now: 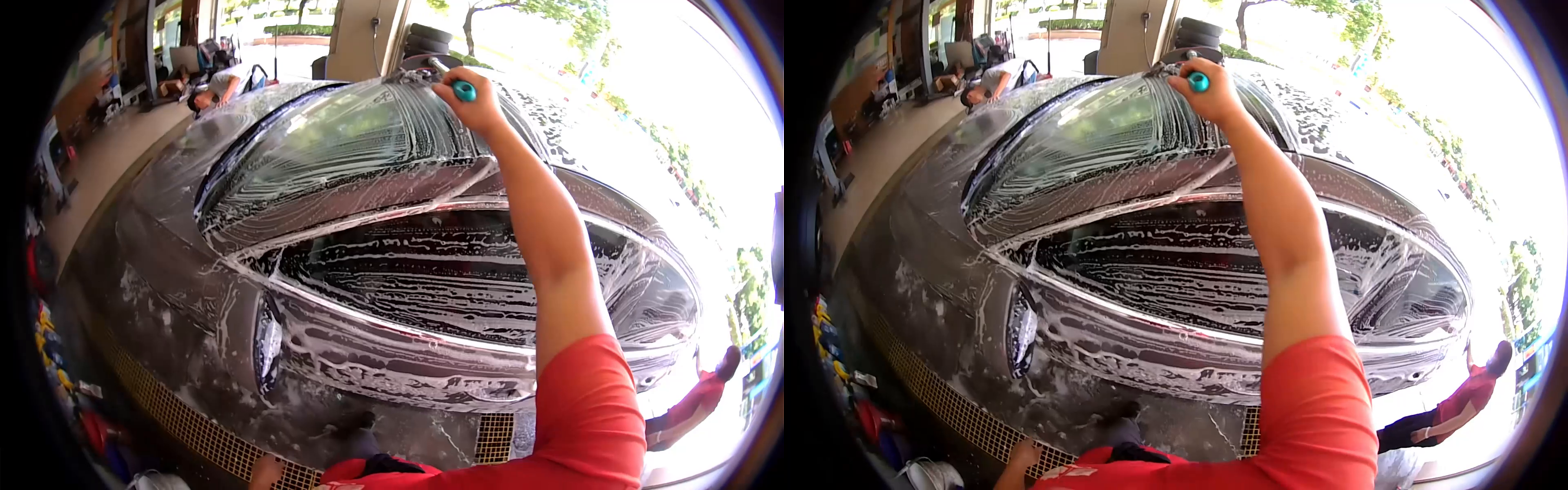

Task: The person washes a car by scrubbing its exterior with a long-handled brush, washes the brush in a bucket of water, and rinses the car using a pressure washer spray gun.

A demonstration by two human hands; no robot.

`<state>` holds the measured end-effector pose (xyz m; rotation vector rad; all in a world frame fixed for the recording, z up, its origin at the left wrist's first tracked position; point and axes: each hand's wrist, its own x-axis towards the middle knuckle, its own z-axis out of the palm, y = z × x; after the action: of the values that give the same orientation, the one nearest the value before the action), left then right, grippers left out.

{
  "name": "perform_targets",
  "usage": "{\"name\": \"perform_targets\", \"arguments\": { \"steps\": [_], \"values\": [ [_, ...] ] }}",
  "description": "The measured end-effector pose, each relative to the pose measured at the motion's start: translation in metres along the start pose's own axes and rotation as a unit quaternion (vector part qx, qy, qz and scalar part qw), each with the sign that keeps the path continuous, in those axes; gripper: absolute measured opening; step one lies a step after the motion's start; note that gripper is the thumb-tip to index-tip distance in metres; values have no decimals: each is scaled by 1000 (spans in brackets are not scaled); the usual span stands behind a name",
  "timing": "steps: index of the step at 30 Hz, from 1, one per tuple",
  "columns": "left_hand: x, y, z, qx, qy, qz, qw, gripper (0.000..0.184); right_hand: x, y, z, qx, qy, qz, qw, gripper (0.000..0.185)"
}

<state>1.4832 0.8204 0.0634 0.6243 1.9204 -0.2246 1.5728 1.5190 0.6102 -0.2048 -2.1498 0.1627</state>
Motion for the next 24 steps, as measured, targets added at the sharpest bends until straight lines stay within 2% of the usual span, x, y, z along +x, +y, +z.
{"name": "perform_targets", "arguments": {
  "steps": [2,3,4,6,8,11,13,15,17,18,19,20,21,23,24],
  "values": [
    [48,-56,39,-50,-9,-98,994,42,15,20,25,11,-29,3,1000,27],
    [54,-54,45,-79,-10,-93,993,42,18,15,23,8,-47,-36,998,25],
    [60,-47,50,-110,-7,-82,990,42,15,3,9,8,-45,-33,998,25],
    [75,-24,54,-153,-7,-52,987,42,6,-32,-47,31,-126,-70,989,21],
    [83,10,47,-176,-6,-10,984,41,-5,-68,-123,33,-135,-138,981,18],
    [94,48,36,-184,-6,45,982,41,-24,-129,-229,49,-157,-155,974,11],
    [96,68,30,-177,-5,71,982,40,-38,-186,-285,-15,-188,-125,974,8],
    [100,80,22,-172,-4,91,981,40,-20,-209,-356,-22,-322,-127,938,24],
    [106,91,17,-163,-3,108,981,40,-14,-191,-411,35,-365,-129,921,37],
    [106,95,15,-160,-3,112,981,40,-23,-170,-404,-40,-213,-101,971,26],
    [108,98,11,-156,-4,115,981,39,-32,-150,-397,-108,-46,-36,992,17],
    [110,99,7,-155,-4,115,981,39,-41,-129,-389,-140,95,39,985,13],
    [110,101,5,-152,-5,116,982,39,-22,-88,-368,-76,128,80,986,18],
    [112,104,1,-140,-3,117,983,39,8,31,-327,-55,81,42,994,18],
    [114,105,3,-135,-4,120,984,39,14,92,-293,-17,84,81,993,17]
  ]
}}
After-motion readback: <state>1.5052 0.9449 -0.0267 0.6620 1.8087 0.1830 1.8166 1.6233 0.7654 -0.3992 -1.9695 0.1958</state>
